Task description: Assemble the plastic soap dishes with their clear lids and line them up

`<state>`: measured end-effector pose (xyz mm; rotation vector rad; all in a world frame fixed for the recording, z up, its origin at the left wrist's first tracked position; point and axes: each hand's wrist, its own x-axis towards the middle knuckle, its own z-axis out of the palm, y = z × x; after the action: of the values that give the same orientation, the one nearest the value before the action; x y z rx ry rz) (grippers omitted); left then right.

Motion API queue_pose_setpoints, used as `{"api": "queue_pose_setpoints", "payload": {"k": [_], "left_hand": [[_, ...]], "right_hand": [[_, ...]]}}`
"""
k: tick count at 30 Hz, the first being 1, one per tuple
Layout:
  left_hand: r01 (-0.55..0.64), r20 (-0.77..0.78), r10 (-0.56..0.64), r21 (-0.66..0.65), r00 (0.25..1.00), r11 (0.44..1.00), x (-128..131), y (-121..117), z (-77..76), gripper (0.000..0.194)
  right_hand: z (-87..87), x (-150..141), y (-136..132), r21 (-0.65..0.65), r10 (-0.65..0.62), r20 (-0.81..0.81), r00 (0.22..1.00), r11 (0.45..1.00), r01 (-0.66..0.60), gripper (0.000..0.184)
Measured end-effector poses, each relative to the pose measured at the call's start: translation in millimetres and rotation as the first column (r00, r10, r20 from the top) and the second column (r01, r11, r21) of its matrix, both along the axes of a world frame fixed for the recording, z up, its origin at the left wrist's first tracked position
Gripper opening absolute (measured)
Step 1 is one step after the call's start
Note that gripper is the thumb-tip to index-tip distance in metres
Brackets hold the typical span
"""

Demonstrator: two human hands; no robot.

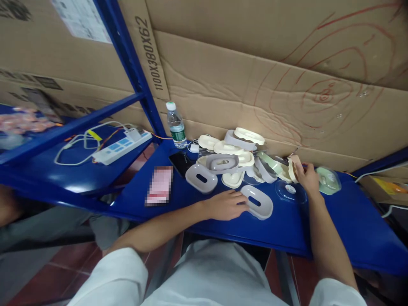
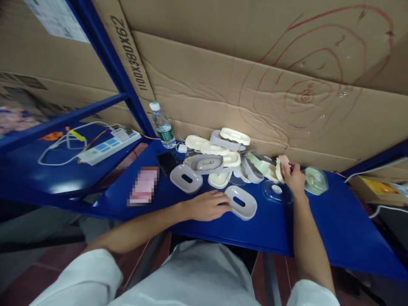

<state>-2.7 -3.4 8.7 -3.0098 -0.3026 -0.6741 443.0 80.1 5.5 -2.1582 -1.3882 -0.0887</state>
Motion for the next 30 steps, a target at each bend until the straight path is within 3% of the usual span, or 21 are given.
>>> {"api": "queue_pose_setpoints", "payload": {"k": [7,13,16,20,25,30], "left_hand": [[-0.008,0.032,0.008,0.010,0.999,1.000,-1,0,-0.8,0.016],[0.008,0.053,-0.009,0.021,0.999,1.000,-1,-3,-2.7,0.011],[-0.004,0.063,0.002,0.028,0.998,1.000,-3,-1,-1.0,0.010],[-0.016,0.075,0.014,0.025,0.997,1.000,-4,3,0.8,0.010],[-0.016,0.107,0.013,0.027,0.994,1.000,-5,6,1.3,0.015],[-0.023,0.065,0.020,0.044,0.998,0.999,-5,4,3.4,0.014]], "right_hand": [[-6.4,15,3,-0.041,0.040,-0.084,0.996,0.998,-0.044,0.062],[-1.5,12,1,-0.005,0.023,-0.032,0.999,1.000,-0.023,0.061],[16.1,-1,-3,0.069,0.037,0.054,0.998,0.997,-0.041,0.063],[55.5,-39,-3,0.158,0.232,0.299,0.926,0.945,-0.288,0.055],[94.6,-90,10,0.004,0.436,0.496,0.751,0.864,-0.504,0.049],[106.2,-105,22,-0.142,0.541,0.483,0.689,0.825,-0.548,0.046]]}}
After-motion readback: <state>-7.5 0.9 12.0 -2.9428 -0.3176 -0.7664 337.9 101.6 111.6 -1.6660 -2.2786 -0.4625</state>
